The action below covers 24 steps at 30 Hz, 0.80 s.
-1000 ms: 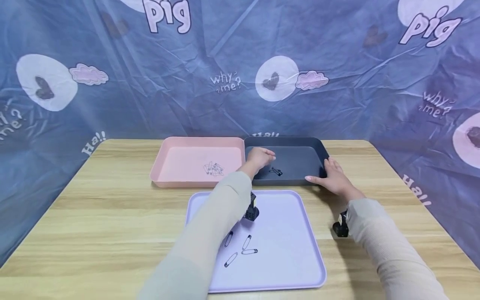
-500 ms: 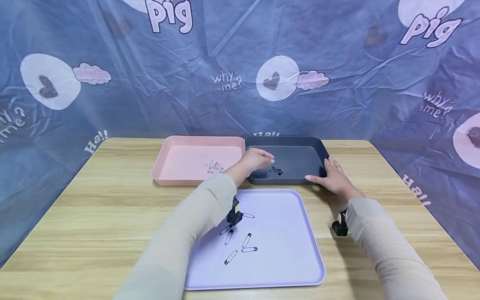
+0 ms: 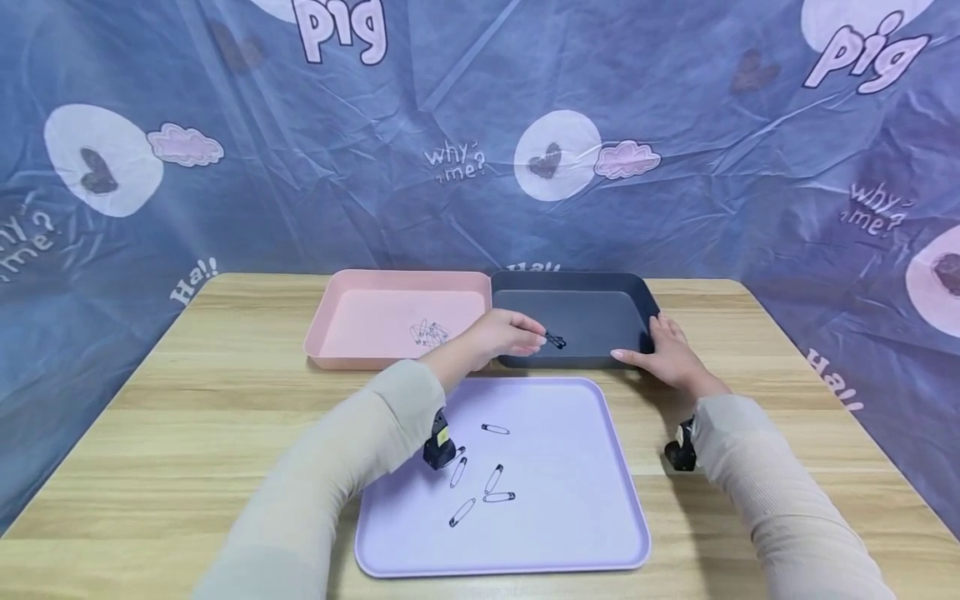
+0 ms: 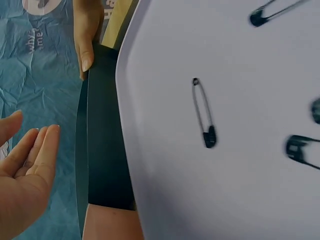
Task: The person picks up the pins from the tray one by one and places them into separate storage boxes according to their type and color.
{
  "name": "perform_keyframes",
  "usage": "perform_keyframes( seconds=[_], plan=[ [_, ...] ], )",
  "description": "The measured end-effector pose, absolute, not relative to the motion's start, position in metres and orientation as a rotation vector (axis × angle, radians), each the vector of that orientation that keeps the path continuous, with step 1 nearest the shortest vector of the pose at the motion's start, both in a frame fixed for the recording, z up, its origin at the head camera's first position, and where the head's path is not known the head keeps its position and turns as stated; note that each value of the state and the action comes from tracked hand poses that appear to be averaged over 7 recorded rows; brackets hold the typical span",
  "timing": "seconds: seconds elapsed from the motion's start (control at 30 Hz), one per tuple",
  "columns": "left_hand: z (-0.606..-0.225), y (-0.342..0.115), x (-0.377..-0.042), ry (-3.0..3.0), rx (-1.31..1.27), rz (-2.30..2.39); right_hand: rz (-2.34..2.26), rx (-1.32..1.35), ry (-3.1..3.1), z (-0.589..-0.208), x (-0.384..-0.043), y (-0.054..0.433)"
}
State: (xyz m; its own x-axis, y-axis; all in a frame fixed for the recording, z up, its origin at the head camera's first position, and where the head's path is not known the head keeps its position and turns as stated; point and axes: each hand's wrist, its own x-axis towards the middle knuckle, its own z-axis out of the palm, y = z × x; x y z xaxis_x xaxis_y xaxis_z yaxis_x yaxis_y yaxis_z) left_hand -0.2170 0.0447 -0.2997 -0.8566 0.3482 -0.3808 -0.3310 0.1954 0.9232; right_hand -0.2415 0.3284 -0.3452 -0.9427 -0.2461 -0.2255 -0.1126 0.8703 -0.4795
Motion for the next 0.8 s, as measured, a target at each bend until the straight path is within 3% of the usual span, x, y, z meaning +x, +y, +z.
perform_keyframes(
  seconds=[0.37,0.8],
  plan=[
    [-0.303,0.034,-0.198,1.859,0.008,1.759,-0.692,-0.27,2.756,-0.343,-0.24,0.33],
    [-0.31,0.011,-0.18,1.93,0.194,1.648,-0.685,-0.284,2.761,-0.346,-0.243,0.33]
  ],
)
